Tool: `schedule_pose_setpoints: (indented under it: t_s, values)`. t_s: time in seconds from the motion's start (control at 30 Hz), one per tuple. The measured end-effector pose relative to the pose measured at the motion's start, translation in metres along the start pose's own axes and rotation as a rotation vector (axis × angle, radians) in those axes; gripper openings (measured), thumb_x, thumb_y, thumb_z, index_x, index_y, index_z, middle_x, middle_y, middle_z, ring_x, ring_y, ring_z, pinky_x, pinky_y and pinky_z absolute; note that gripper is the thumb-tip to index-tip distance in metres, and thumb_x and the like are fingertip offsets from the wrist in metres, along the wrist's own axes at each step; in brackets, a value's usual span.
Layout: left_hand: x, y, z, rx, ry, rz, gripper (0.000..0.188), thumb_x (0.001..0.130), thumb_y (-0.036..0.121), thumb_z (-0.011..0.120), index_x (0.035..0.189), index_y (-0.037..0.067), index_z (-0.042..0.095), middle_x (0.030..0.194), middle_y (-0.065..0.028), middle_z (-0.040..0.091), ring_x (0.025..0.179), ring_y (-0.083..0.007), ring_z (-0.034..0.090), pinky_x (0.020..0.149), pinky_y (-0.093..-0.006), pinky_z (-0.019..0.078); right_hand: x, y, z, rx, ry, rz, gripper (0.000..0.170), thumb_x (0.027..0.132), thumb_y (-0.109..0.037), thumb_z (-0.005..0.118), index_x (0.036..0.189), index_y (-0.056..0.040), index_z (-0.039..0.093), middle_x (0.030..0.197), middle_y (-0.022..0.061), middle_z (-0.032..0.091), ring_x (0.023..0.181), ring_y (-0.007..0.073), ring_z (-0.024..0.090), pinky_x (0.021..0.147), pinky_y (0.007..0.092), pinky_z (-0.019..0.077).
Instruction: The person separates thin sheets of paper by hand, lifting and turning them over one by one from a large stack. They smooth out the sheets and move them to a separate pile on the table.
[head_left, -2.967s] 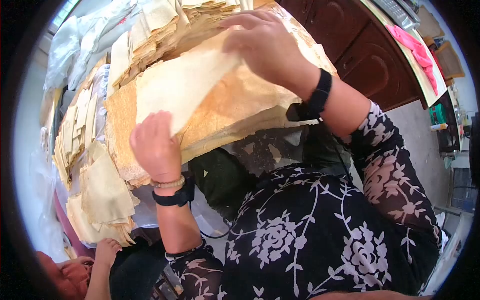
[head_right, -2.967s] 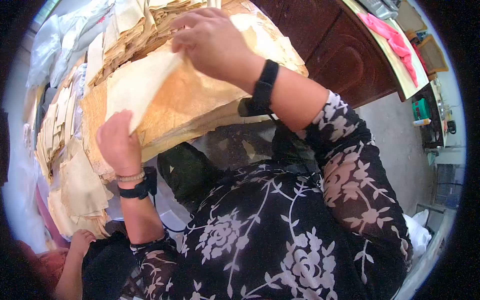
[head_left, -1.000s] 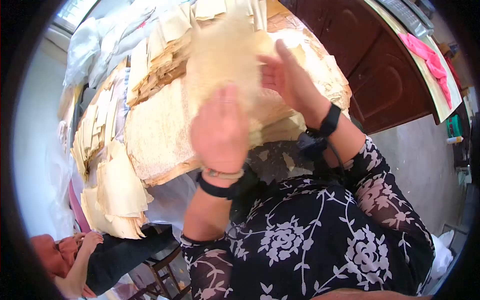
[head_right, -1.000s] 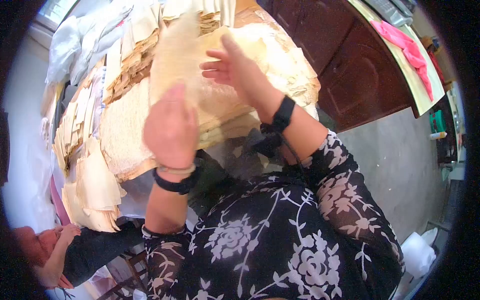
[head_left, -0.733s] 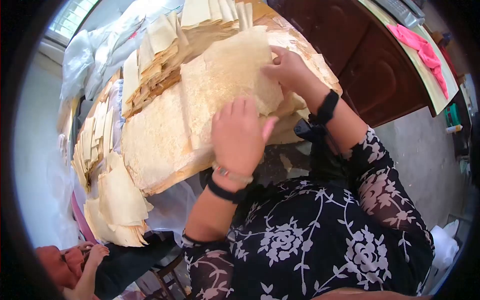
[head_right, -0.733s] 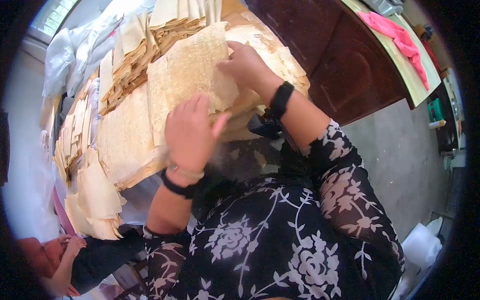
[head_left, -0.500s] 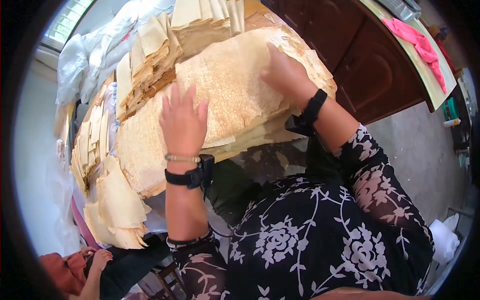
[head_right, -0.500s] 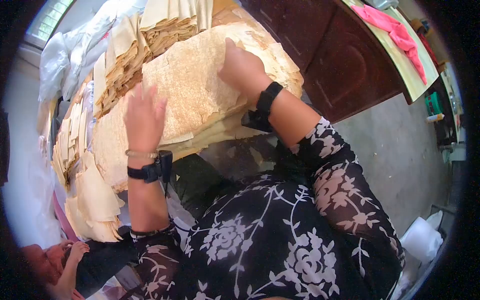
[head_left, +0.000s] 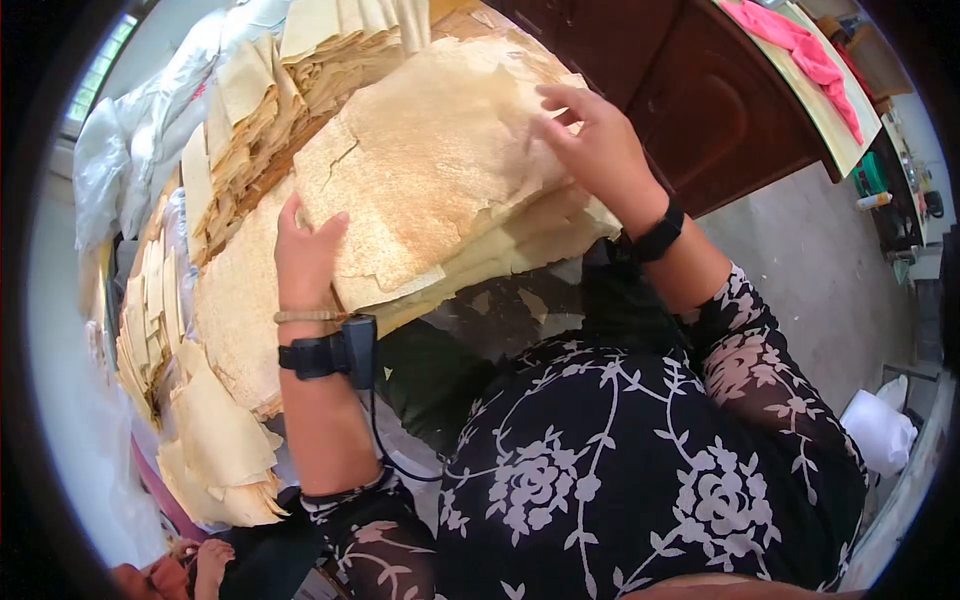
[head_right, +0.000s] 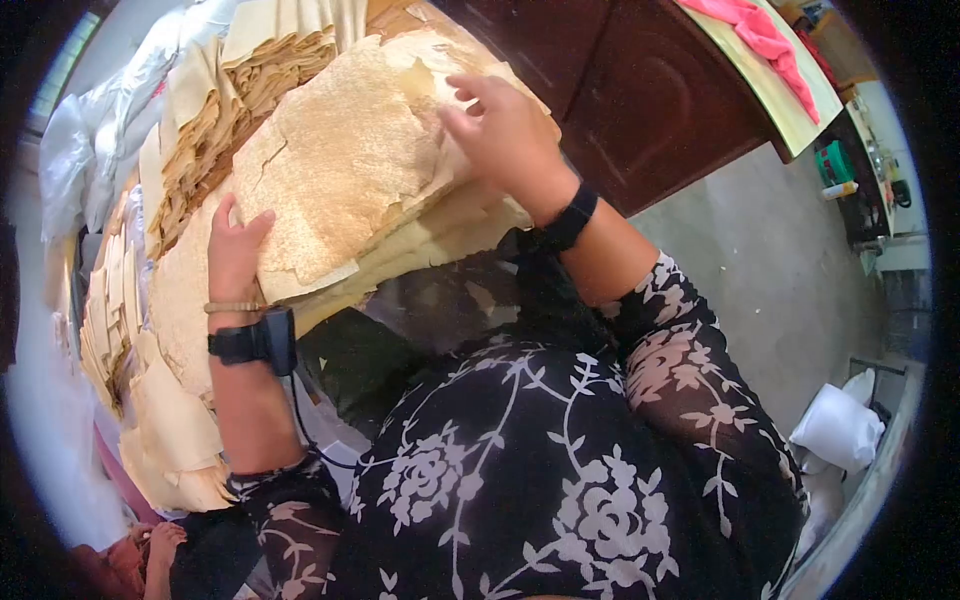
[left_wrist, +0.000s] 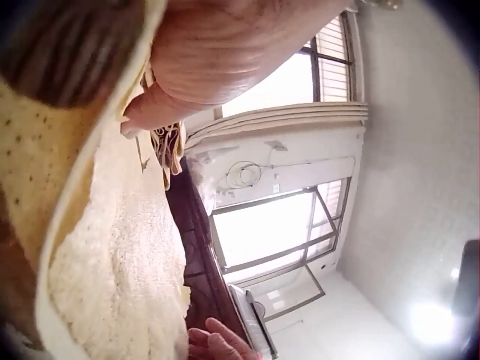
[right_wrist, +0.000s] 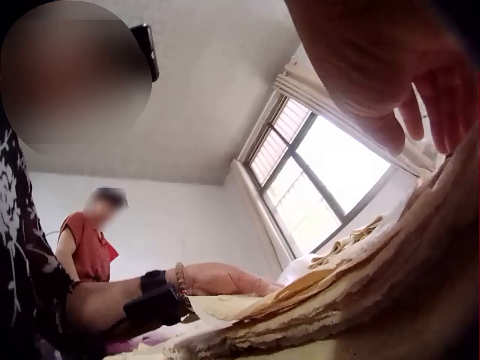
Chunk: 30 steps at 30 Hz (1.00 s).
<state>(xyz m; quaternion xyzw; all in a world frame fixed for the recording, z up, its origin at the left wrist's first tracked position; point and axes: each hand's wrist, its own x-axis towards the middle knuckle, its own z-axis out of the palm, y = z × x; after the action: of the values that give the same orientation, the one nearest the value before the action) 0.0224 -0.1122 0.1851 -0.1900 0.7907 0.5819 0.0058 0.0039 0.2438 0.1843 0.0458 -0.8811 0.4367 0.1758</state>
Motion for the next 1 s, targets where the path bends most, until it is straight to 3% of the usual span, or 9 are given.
schedule_pose_setpoints:
  t_s: [0.07, 0.13, 0.23, 0.3, 0.47, 0.77, 0.83, 0.93, 1.0]
  values:
    - [0.014, -0.008, -0.011, 0.038, -0.058, 0.249, 0.075, 0.086, 0.003, 0.077, 0.149, -0.005, 0.037, 0.137, -0.0187, 0.057, 0.122, -0.0205, 0.057, 0.101, -0.0307, 0.0494, 0.002, 0.013, -0.005, 0.074, -0.027, 0.083, 0.046, 0.090, -0.028, 0.072, 0.129, -0.0067, 0.066, 0.106, 0.0098, 0.072, 0.087, 0.0199, 0.069, 0.077, 0.0331, 0.0558]
    - [0.037, -0.002, -0.049, 0.058, -0.136, 0.249, 0.075, 0.085, 0.000, 0.076, 0.150, -0.001, 0.040, 0.142, -0.0155, 0.054, 0.125, -0.0183, 0.055, 0.103, -0.0304, 0.0483, 0.005, 0.002, -0.018, 0.460, -0.226, 0.425, 0.056, 0.091, -0.030, 0.073, 0.138, -0.0023, 0.058, 0.107, 0.0118, 0.071, 0.089, 0.0179, 0.069, 0.074, 0.0298, 0.0555]
    - [0.045, 0.019, -0.091, 0.316, -0.265, 0.308, 0.076, 0.083, 0.003, 0.078, 0.150, 0.002, 0.043, 0.152, -0.0147, 0.048, 0.130, -0.0241, 0.054, 0.110, -0.0324, 0.0425, 0.007, -0.016, -0.015, 0.585, -0.405, 0.509, 0.063, 0.094, -0.032, 0.070, 0.145, -0.0006, 0.050, 0.106, 0.0043, 0.069, 0.091, 0.0098, 0.064, 0.072, 0.0248, 0.0521]
    - [0.037, 0.041, -0.105, 1.047, -0.080, 0.402, 0.077, 0.079, 0.005, 0.080, 0.148, 0.005, 0.047, 0.147, -0.0167, 0.054, 0.132, -0.0316, 0.054, 0.112, -0.0362, 0.0416, 0.008, -0.027, -0.004, 0.478, -0.473, 0.446, 0.063, 0.094, -0.033, 0.070, 0.144, 0.0001, 0.050, 0.104, 0.0049, 0.069, 0.090, 0.0105, 0.065, 0.072, 0.0251, 0.0524]
    - [-0.074, 0.050, -0.037, 1.011, -0.295, 0.874, 0.083, 0.067, 0.022, 0.090, 0.141, 0.009, 0.054, 0.142, -0.0169, 0.057, 0.133, -0.0361, 0.051, 0.111, -0.0449, 0.0402, 0.010, -0.065, 0.023, 0.367, -0.636, 0.467, 0.068, 0.094, -0.033, 0.071, 0.147, 0.0005, 0.046, 0.098, 0.0079, 0.071, 0.082, 0.0133, 0.068, 0.066, 0.0246, 0.0525]
    - [-0.124, 0.002, -0.001, 1.061, -0.038, 0.671, 0.082, 0.062, 0.021, 0.089, 0.138, 0.015, 0.058, 0.137, -0.0104, 0.056, 0.136, -0.0359, 0.047, 0.111, -0.0456, 0.0381, -0.035, -0.100, 0.047, 0.636, -0.690, 0.399, 0.064, 0.092, -0.011, 0.070, 0.150, -0.0048, 0.044, 0.087, 0.0076, 0.068, 0.073, 0.0124, 0.066, 0.063, 0.0258, 0.0529]
    - [-0.136, -0.001, -0.011, 0.947, 0.044, 0.865, 0.060, 0.073, 0.014, 0.081, 0.131, 0.014, 0.064, 0.136, -0.0099, 0.060, 0.133, -0.0377, 0.051, 0.110, -0.0454, 0.0411, -0.056, -0.116, 0.039, 0.731, -0.700, 0.440, 0.063, 0.093, -0.010, 0.069, 0.150, -0.0054, 0.044, 0.084, 0.0061, 0.067, 0.072, 0.0117, 0.065, 0.062, 0.0254, 0.0523]
    - [-0.130, -0.038, -0.045, 0.778, 0.021, 0.887, 0.046, 0.077, 0.002, 0.069, 0.123, 0.013, 0.070, 0.126, -0.0105, 0.067, 0.127, -0.0373, 0.056, 0.107, -0.0469, 0.0429, -0.064, -0.125, 0.020, 0.843, -0.850, 0.406, 0.059, 0.090, -0.009, 0.073, 0.145, -0.0052, 0.051, 0.080, 0.0034, 0.065, 0.070, 0.0094, 0.062, 0.062, 0.0243, 0.0509]
    - [-0.125, -0.049, -0.071, 0.692, 0.027, 0.849, 0.038, 0.081, 0.000, 0.062, 0.117, 0.010, 0.072, 0.124, -0.0128, 0.069, 0.125, -0.0379, 0.059, 0.109, -0.0467, 0.0417, -0.056, -0.127, -0.007, 0.386, -0.728, -0.322, 0.061, 0.085, -0.013, 0.081, 0.140, -0.0055, 0.058, 0.077, 0.0028, 0.064, 0.068, 0.0080, 0.061, 0.063, 0.0240, 0.0498]
